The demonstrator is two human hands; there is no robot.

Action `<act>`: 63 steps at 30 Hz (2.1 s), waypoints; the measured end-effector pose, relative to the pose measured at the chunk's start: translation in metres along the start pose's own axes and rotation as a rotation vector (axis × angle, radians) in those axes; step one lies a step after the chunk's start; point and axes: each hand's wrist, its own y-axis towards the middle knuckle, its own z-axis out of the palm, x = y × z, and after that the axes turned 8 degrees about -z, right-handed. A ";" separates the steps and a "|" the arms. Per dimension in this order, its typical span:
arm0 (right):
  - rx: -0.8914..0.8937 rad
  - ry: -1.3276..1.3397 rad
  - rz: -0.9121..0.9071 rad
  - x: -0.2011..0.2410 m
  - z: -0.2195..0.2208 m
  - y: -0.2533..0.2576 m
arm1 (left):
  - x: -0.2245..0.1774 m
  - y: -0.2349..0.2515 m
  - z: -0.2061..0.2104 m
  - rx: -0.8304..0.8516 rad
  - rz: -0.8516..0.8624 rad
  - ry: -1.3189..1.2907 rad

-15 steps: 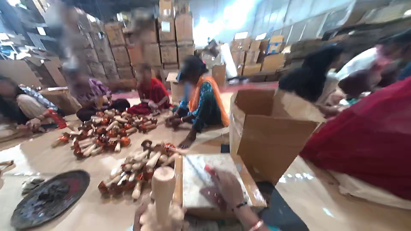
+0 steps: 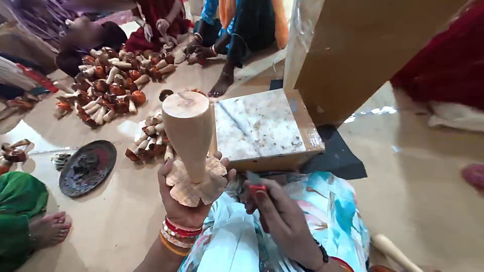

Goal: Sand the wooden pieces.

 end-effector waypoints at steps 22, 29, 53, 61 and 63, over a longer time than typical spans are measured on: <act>0.170 -0.313 0.034 -0.007 0.024 0.005 | 0.014 -0.015 0.019 0.103 0.195 0.494; 0.119 -0.481 -0.111 -0.011 0.030 0.001 | 0.013 -0.017 0.014 0.081 0.174 0.481; 0.334 -0.387 -0.035 -0.029 0.033 -0.002 | 0.019 -0.024 -0.005 0.002 0.101 0.366; 0.289 -0.473 -0.117 -0.029 0.032 -0.002 | 0.021 -0.026 -0.008 -0.077 0.166 0.408; 0.326 -0.460 -0.073 -0.029 0.031 -0.002 | 0.023 -0.026 -0.009 -0.103 0.189 0.416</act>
